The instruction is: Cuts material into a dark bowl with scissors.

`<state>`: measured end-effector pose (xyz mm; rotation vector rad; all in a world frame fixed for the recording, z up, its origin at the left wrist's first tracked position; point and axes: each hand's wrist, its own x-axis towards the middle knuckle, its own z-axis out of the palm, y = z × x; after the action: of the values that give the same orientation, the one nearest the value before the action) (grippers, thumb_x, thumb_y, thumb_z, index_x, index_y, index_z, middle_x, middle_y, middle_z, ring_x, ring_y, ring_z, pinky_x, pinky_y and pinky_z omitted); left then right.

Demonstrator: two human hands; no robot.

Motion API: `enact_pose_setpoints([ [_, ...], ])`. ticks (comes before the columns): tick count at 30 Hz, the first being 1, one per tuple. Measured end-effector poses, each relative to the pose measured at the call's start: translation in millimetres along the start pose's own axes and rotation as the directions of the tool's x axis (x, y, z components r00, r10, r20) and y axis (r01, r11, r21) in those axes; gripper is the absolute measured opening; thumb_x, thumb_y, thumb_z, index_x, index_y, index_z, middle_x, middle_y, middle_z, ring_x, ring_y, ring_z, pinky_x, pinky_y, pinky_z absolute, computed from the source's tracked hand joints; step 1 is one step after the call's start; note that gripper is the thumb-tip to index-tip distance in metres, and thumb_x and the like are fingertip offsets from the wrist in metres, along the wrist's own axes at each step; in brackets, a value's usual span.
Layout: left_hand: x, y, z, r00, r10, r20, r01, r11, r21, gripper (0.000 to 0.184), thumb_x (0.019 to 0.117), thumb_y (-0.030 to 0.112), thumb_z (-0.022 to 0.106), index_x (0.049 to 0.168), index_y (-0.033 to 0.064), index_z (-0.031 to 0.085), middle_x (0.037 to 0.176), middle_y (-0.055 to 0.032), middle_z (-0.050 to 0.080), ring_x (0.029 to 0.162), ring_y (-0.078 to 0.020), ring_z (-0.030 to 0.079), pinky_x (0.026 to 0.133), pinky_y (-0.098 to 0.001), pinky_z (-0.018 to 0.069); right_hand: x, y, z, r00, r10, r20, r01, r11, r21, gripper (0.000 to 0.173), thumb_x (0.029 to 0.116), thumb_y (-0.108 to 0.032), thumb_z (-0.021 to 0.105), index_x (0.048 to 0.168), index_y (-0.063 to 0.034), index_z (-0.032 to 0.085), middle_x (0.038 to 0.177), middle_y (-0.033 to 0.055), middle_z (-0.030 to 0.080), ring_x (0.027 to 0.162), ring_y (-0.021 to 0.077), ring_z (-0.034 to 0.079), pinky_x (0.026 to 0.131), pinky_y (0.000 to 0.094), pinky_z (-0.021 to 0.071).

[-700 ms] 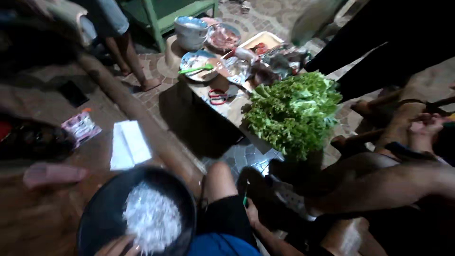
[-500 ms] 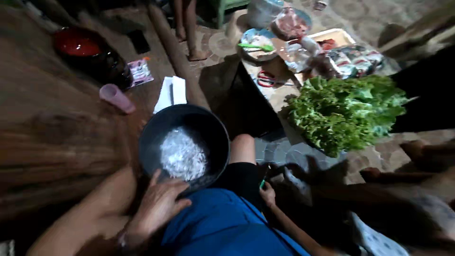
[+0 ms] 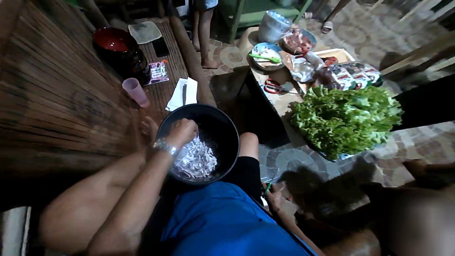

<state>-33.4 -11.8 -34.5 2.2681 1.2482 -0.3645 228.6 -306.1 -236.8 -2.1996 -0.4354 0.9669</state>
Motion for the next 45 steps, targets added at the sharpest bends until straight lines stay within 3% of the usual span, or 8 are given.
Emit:
enact_pose_setpoints([
  [3, 32, 7, 16, 0.985, 0.092, 0.143, -0.106, 0.990, 0.095, 0.020, 0.0985, 0.011, 0.063, 0.113, 0.0034, 0.075, 0.119, -0.0229, 0.069, 0.119, -0.0428, 0.062, 0.099, -0.0633, 0.0456, 0, -5, 2, 1.000, -0.015, -0.009, 0.015, 0.998, 0.054, 0.033, 0.1035, -0.016, 0.060, 0.119, 0.0133, 0.058, 0.089, 0.0188, 0.064, 0.072, 0.0180, 0.059, 0.071, 0.0377, 0.0527],
  [7, 38, 28, 43, 0.935, 0.182, 0.305, -0.235, 0.961, 0.147, 0.042, 0.0912, 0.008, 0.073, 0.132, 0.0063, 0.066, 0.131, -0.0237, 0.064, 0.126, -0.0434, 0.058, 0.104, -0.0629, 0.0433, -2, -8, 0, 0.998, -0.057, -0.016, 0.058, 0.995, 0.075, 0.033, 0.1028, -0.016, 0.060, 0.119, 0.0127, 0.058, 0.086, 0.0143, 0.064, 0.069, 0.0117, 0.059, 0.068, 0.0313, 0.0522],
  [11, 37, 44, 57, 0.902, 0.116, 0.415, -0.232, 0.943, 0.239, 0.027, 0.0951, 0.013, 0.070, 0.118, -0.0006, 0.070, 0.126, -0.0238, 0.065, 0.125, -0.0420, 0.058, 0.103, -0.0616, 0.0451, -9, -18, -2, 0.999, -0.049, -0.011, 0.050, 0.992, 0.119, 0.033, 0.1037, -0.016, 0.059, 0.120, 0.0124, 0.057, 0.084, 0.0112, 0.062, 0.066, 0.0083, 0.057, 0.066, 0.0269, 0.0511],
  [21, 12, 8, 12, 0.990, 0.138, 0.044, -0.129, 0.977, -0.168, 0.025, 0.1016, 0.018, 0.064, 0.108, -0.0048, 0.074, 0.109, -0.0267, 0.070, 0.108, -0.0431, 0.065, 0.098, -0.0618, 0.0462, -28, -101, -18, 0.956, -0.295, 0.006, 0.285, 0.927, 0.243, 0.026, 0.1027, -0.011, 0.055, 0.116, 0.0106, 0.058, 0.083, 0.0038, 0.063, 0.069, 0.0036, 0.061, 0.067, 0.0234, 0.0546],
  [25, -18, -4, -2, 0.988, 0.080, -0.131, -0.131, 0.883, -0.450, 0.022, 0.0999, 0.016, 0.067, 0.100, -0.0060, 0.071, 0.084, -0.0154, 0.065, 0.075, -0.0213, 0.057, 0.074, -0.0419, 0.0479, -59, -155, -24, 0.884, -0.428, 0.190, 0.382, 0.893, 0.237, 0.025, 0.0995, -0.013, 0.058, 0.115, 0.0069, 0.059, 0.080, -0.0028, 0.062, 0.067, -0.0003, 0.061, 0.065, 0.0189, 0.0541],
  [29, -57, -8, 4, 0.949, 0.028, -0.313, -0.231, 0.737, -0.635, 0.017, 0.0966, 0.014, 0.070, 0.088, 0.0007, 0.067, 0.065, -0.0017, 0.051, 0.053, -0.0061, 0.039, 0.051, -0.0230, 0.0344, -87, -195, -20, 0.714, -0.520, 0.469, 0.538, 0.836, 0.109, 0.051, 0.0929, -0.039, 0.065, 0.120, 0.0044, 0.062, 0.094, 0.0007, 0.066, 0.080, 0.0015, 0.061, 0.077, 0.0227, 0.0526],
  [34, -62, -5, 7, 0.912, 0.078, -0.403, -0.374, 0.559, -0.740, 0.017, 0.0949, 0.009, 0.069, 0.079, 0.0065, 0.066, 0.060, 0.0063, 0.052, 0.050, 0.0011, 0.042, 0.049, -0.0150, 0.0362, -107, -233, 0, 0.598, -0.362, 0.715, 0.624, 0.771, -0.131, 0.074, 0.0903, -0.060, 0.062, 0.132, 0.0007, 0.059, 0.107, 0.0176, 0.068, 0.095, 0.0274, 0.065, 0.085, 0.0516, 0.0514],
  [45, -62, 9, 4, 0.952, 0.085, -0.295, -0.282, 0.623, -0.730, 0.007, 0.0919, -0.001, 0.071, 0.085, -0.0042, 0.070, 0.063, 0.0015, 0.054, 0.055, -0.0013, 0.044, 0.057, -0.0180, 0.0404, -118, -257, 21, 0.595, -0.341, 0.728, 0.684, 0.691, -0.235, 0.074, 0.0936, -0.060, 0.059, 0.134, 0.0017, 0.056, 0.106, 0.0194, 0.067, 0.096, 0.0311, 0.064, 0.085, 0.0533, 0.0497],
])
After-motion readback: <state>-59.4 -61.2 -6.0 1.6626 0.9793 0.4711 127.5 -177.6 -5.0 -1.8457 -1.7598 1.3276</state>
